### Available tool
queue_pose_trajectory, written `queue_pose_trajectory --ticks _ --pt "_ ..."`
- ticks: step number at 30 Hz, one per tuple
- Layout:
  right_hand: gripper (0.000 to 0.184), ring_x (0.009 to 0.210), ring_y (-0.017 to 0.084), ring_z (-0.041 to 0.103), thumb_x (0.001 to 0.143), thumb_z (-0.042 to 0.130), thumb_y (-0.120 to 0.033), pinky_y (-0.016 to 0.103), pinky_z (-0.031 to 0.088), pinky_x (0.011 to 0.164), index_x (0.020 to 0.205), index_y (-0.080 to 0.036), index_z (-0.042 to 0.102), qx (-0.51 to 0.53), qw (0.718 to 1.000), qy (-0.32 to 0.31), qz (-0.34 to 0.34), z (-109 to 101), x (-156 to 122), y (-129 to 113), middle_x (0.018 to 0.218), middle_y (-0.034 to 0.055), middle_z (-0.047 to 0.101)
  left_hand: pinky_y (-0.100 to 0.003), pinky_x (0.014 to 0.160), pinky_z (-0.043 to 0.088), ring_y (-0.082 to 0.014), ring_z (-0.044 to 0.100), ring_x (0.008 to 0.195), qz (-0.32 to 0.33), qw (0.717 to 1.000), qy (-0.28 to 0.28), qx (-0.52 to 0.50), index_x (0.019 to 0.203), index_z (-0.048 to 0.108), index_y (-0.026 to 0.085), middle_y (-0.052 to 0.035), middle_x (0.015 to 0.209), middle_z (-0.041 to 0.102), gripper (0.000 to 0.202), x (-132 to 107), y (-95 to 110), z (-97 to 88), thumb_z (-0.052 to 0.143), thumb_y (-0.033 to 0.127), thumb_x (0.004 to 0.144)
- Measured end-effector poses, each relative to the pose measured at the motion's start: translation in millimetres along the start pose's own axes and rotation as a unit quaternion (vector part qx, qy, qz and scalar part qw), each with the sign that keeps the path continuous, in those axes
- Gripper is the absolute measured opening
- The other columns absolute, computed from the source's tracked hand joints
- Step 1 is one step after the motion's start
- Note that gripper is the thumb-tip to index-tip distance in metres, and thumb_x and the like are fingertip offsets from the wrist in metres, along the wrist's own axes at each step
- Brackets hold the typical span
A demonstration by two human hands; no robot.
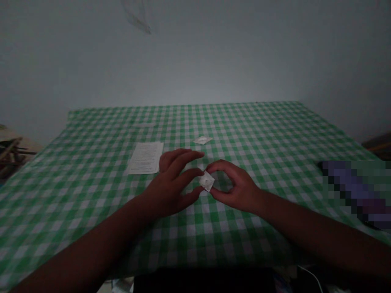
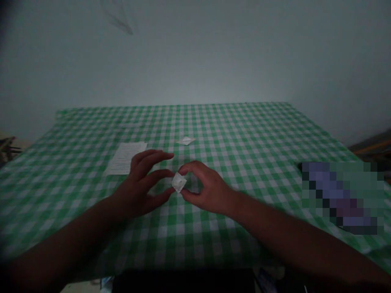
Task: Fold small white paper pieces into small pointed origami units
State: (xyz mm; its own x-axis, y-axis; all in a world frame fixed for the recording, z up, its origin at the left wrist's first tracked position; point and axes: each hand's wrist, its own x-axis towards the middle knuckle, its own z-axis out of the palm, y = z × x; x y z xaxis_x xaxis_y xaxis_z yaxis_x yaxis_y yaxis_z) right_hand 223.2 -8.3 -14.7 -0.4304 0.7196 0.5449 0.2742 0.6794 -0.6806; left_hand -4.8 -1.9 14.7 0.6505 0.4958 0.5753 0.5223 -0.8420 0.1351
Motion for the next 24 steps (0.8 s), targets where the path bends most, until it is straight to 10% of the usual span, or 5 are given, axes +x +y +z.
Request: queue_pose_trajectory --ticks 24 --pt "0.037 0.103 0.021 0.06 0.081 0.065 -0.014 0.039 0.05 0.088 0.115 -0.025 0.052 -0.082 0.997 -0.012 -0.005 0.1 -0.5 -8.7 0.107 0.0054 0.064 -0.052 0.114 0.03 -0.0311 0.037 0.138 -0.067 0.994 -0.025 -0.086 0.111 0.06 0.023 -0.011 0.148 0.041 0.032 3.6 7.5 5.9 0.072 0.029 0.082"
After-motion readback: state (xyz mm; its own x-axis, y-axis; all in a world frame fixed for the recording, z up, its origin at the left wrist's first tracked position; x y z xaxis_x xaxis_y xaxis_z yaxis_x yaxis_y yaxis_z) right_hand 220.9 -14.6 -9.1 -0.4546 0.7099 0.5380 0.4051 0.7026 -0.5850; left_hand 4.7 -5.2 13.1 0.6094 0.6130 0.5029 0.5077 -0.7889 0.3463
